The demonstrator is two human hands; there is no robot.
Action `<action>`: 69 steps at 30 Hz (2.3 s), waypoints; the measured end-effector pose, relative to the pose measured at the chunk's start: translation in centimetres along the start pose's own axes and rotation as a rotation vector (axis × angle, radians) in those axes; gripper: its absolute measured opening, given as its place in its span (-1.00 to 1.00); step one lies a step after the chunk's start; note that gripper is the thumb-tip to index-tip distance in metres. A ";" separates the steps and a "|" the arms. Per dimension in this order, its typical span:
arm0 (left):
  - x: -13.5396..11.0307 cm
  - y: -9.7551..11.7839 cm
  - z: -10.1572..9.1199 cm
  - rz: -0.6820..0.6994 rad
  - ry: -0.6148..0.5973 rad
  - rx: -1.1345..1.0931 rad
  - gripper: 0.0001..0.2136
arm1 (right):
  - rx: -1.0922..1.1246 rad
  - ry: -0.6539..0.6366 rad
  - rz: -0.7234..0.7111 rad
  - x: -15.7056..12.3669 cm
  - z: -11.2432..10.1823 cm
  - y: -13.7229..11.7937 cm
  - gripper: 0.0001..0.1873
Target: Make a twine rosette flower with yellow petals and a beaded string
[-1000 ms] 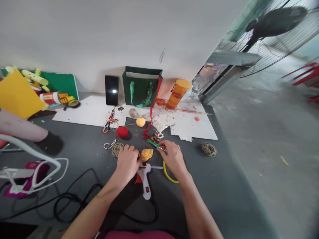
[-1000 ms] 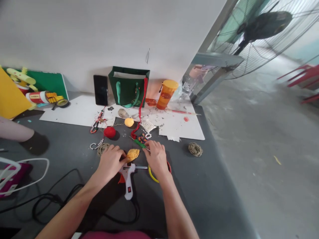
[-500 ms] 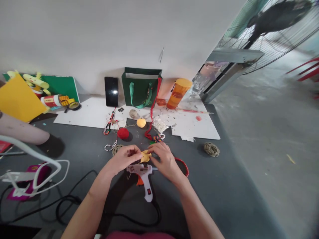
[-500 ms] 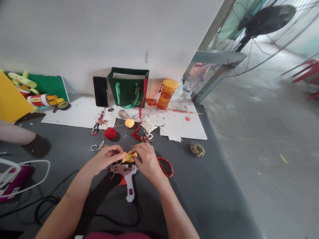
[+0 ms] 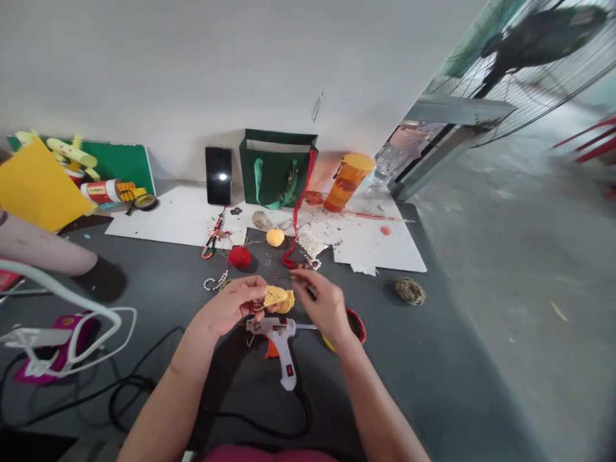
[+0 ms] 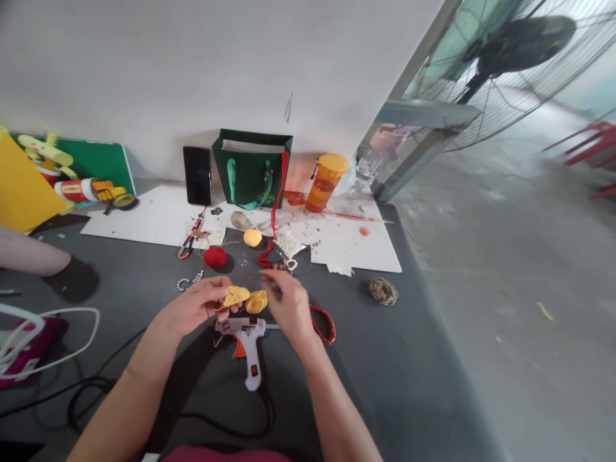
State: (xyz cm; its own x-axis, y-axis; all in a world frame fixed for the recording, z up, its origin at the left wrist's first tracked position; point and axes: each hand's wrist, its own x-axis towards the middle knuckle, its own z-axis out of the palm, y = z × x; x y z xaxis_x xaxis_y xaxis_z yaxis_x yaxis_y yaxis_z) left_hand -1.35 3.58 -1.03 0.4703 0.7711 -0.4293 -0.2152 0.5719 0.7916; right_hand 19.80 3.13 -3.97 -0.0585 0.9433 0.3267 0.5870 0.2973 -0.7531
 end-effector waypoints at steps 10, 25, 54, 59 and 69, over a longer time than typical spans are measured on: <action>-1.4 -1.6 1.7 0.422 0.299 0.217 -0.76 | 0.761 -0.167 0.429 -1.9 2.0 -4.6 -0.68; -4.4 -4.8 -1.6 0.301 0.404 -0.082 -0.69 | 0.518 -0.521 0.401 -1.2 3.9 -5.7 -0.85; -3.6 -4.7 -6.1 0.336 0.715 0.199 -0.71 | 0.116 -0.570 0.092 3.6 9.6 -5.6 -0.87; -3.7 -4.7 -6.3 0.303 0.667 0.204 -0.68 | 0.123 -0.554 0.082 3.6 9.5 -5.6 -0.85; -4.4 -4.1 -6.2 0.345 0.516 0.303 -0.71 | 0.275 -0.693 0.051 4.8 8.2 -6.7 -0.86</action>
State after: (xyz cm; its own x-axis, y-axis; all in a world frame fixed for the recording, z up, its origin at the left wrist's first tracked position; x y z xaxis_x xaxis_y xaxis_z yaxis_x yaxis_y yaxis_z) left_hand -7.87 -0.38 -5.07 -0.0657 0.9725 -0.2233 0.0045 0.2241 0.9746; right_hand 9.00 6.85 -2.07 -0.5857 0.8068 -0.0781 0.3842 0.1914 -0.9032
